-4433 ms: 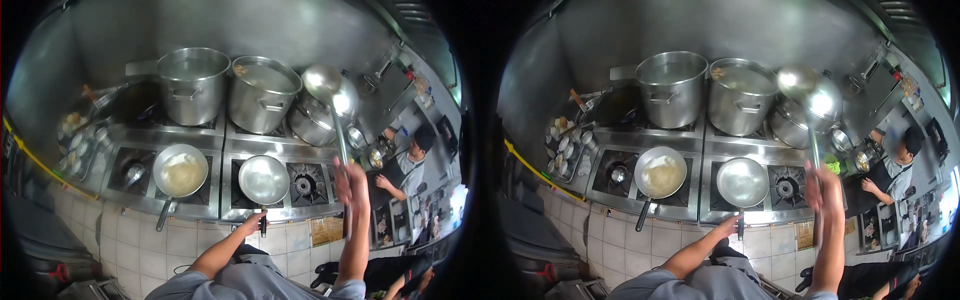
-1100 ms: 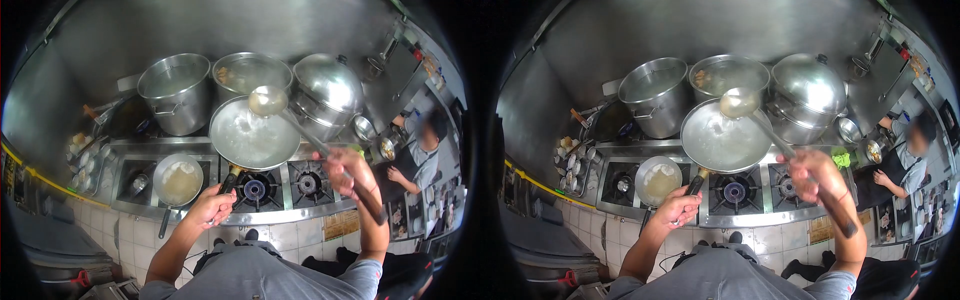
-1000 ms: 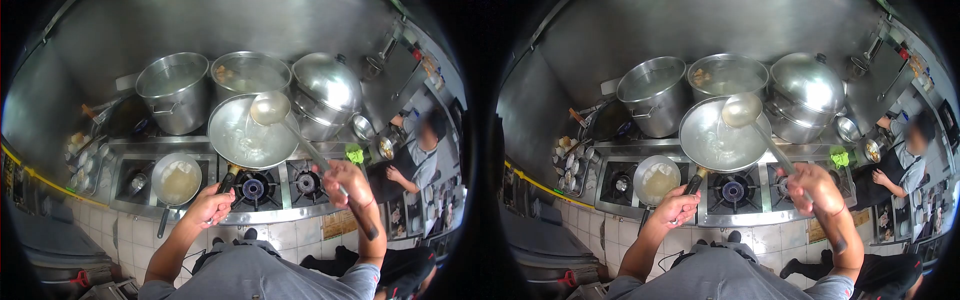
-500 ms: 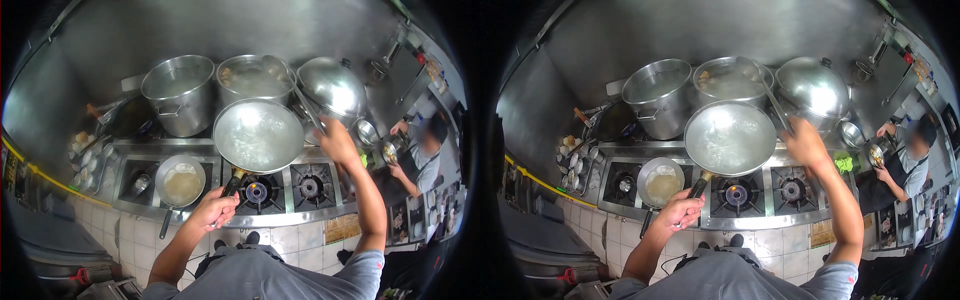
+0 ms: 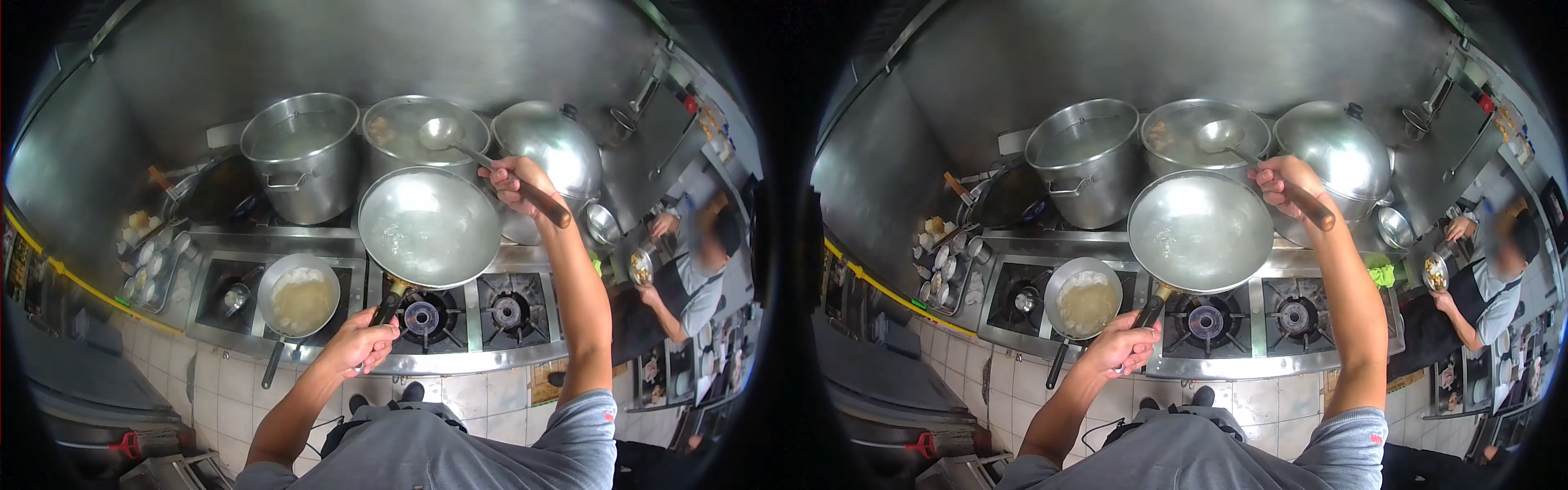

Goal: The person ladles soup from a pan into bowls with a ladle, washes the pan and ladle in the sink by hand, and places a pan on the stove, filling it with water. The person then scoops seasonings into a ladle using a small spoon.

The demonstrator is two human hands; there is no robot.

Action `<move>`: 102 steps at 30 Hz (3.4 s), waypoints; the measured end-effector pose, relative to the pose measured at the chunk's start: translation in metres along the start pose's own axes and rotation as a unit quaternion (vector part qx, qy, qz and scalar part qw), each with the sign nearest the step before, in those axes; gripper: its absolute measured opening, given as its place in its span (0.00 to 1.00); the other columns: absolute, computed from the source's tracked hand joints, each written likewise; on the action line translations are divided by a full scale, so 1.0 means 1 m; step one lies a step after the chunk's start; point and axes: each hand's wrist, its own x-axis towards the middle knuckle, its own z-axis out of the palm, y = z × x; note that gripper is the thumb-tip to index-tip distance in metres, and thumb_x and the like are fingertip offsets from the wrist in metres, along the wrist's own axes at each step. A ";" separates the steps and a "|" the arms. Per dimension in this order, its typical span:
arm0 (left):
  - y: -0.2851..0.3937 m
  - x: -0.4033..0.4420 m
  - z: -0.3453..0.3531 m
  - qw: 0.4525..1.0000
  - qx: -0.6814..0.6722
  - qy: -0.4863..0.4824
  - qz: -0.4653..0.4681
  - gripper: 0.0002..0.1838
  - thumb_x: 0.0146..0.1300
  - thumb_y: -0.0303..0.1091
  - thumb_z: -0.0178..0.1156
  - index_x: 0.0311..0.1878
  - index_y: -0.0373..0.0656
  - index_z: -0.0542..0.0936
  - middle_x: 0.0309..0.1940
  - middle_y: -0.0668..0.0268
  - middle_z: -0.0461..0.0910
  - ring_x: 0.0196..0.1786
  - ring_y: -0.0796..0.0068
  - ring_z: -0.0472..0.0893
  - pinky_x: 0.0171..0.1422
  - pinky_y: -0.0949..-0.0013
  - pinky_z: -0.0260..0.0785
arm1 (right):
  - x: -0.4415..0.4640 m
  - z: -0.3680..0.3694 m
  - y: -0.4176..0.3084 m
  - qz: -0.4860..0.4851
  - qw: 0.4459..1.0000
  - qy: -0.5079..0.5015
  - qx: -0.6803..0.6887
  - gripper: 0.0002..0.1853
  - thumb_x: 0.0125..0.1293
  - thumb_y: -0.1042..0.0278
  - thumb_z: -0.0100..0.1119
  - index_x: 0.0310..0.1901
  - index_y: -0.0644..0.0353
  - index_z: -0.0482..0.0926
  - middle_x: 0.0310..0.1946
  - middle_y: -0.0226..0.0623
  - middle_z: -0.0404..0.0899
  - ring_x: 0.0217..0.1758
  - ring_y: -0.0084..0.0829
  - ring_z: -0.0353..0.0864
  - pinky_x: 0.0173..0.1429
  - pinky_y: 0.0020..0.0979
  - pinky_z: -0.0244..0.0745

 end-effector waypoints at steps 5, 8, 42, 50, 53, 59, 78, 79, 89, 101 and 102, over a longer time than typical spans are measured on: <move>-0.017 0.001 -0.006 0.999 0.037 0.005 -0.001 0.09 0.68 0.25 0.62 0.47 0.42 0.73 0.21 0.74 0.66 0.13 0.85 0.63 0.13 0.73 0.54 | -0.051 0.001 0.000 0.014 0.997 -0.042 0.067 0.11 0.80 0.71 0.46 0.50 0.72 0.72 0.22 0.23 0.69 0.13 0.14 0.60 0.14 0.21 0.54; -0.045 0.008 -0.016 0.999 0.054 0.007 -0.002 0.09 0.69 0.25 0.62 0.46 0.42 0.72 0.20 0.74 0.66 0.13 0.84 0.63 0.14 0.73 0.55 | -0.105 0.002 0.016 -0.014 0.997 -0.060 0.035 0.15 0.79 0.70 0.47 0.57 0.74 0.73 0.22 0.20 0.68 0.12 0.13 0.60 0.13 0.20 0.57; -0.344 0.123 -0.119 0.950 0.278 0.142 0.005 0.36 0.73 0.51 0.67 0.71 0.34 0.67 0.47 0.51 0.81 0.47 0.61 0.84 0.53 0.58 0.78 | -0.194 -0.098 0.483 -0.075 0.885 0.211 -0.409 0.06 0.68 0.76 0.56 0.45 0.63 0.72 0.30 0.34 0.74 0.28 0.26 0.72 0.34 0.34 0.72; -0.217 -0.048 -0.056 0.591 0.671 0.162 0.417 0.39 0.62 0.32 0.71 0.76 0.39 0.68 0.69 0.50 0.73 0.75 0.51 0.70 0.83 0.45 0.56 | -0.182 0.014 0.418 -0.095 0.782 -0.050 -0.614 0.14 0.66 0.73 0.61 0.52 0.63 0.76 0.31 0.44 0.76 0.32 0.41 0.80 0.40 0.41 0.79; -0.182 -0.113 -0.078 0.559 0.761 0.177 0.278 0.29 0.64 0.28 0.61 0.71 0.42 0.78 0.60 0.51 0.82 0.72 0.52 0.76 0.82 0.42 0.57 | -0.179 0.113 0.420 -0.350 0.500 -0.212 -0.763 0.27 0.63 0.62 0.72 0.63 0.56 0.78 0.43 0.43 0.78 0.44 0.43 0.78 0.46 0.39 0.76; -0.240 -0.330 -0.348 0.808 0.353 0.470 0.032 0.16 0.72 0.41 0.64 0.47 0.36 0.87 0.31 0.57 0.84 0.34 0.62 0.84 0.45 0.57 0.77 | -0.180 0.291 0.489 -0.379 0.628 -0.351 -0.583 0.27 0.68 0.62 0.69 0.67 0.59 0.77 0.52 0.42 0.76 0.56 0.46 0.74 0.62 0.44 0.69; -0.213 -0.559 -0.514 0.672 -0.150 0.693 0.213 0.23 0.83 0.53 0.53 0.31 0.50 0.69 0.20 0.78 0.58 0.23 0.84 0.62 0.25 0.73 0.57 | 0.099 0.611 0.683 -0.113 0.645 -0.490 -0.576 0.21 0.70 0.63 0.67 0.60 0.67 0.83 0.36 0.50 0.87 0.37 0.47 0.86 0.46 0.42 0.79; -0.193 -0.561 -0.530 0.665 -0.152 0.698 0.216 0.23 0.83 0.53 0.53 0.31 0.50 0.69 0.20 0.78 0.58 0.23 0.84 0.62 0.25 0.73 0.57 | 0.144 0.642 0.705 -0.146 0.606 -0.476 -0.620 0.25 0.69 0.61 0.68 0.63 0.67 0.80 0.40 0.53 0.86 0.40 0.49 0.86 0.48 0.43 0.80; -0.051 -0.620 -0.647 0.667 -0.157 0.678 0.267 0.20 0.83 0.48 0.55 0.32 0.49 0.71 0.22 0.78 0.58 0.25 0.85 0.61 0.30 0.73 0.59 | 0.458 0.957 0.802 -0.248 0.624 -0.309 -0.673 0.29 0.65 0.64 0.68 0.67 0.61 0.76 0.50 0.56 0.84 0.54 0.59 0.84 0.59 0.52 0.78; 0.070 -0.685 -0.926 0.791 -0.114 0.568 0.196 0.21 0.83 0.48 0.55 0.34 0.46 0.71 0.24 0.75 0.63 0.28 0.81 0.67 0.30 0.71 0.64 | 0.425 0.951 0.766 -0.402 0.672 -0.213 -0.584 0.10 0.74 0.75 0.58 0.52 0.66 0.83 0.43 0.50 0.85 0.47 0.51 0.86 0.52 0.46 0.81; 0.086 -0.688 -0.940 0.801 -0.115 0.558 0.183 0.22 0.83 0.49 0.54 0.33 0.45 0.70 0.24 0.74 0.63 0.28 0.80 0.67 0.31 0.71 0.63 | 0.419 0.959 0.765 -0.400 0.657 -0.211 -0.603 0.10 0.75 0.76 0.58 0.53 0.67 0.84 0.42 0.50 0.85 0.45 0.48 0.87 0.51 0.43 0.82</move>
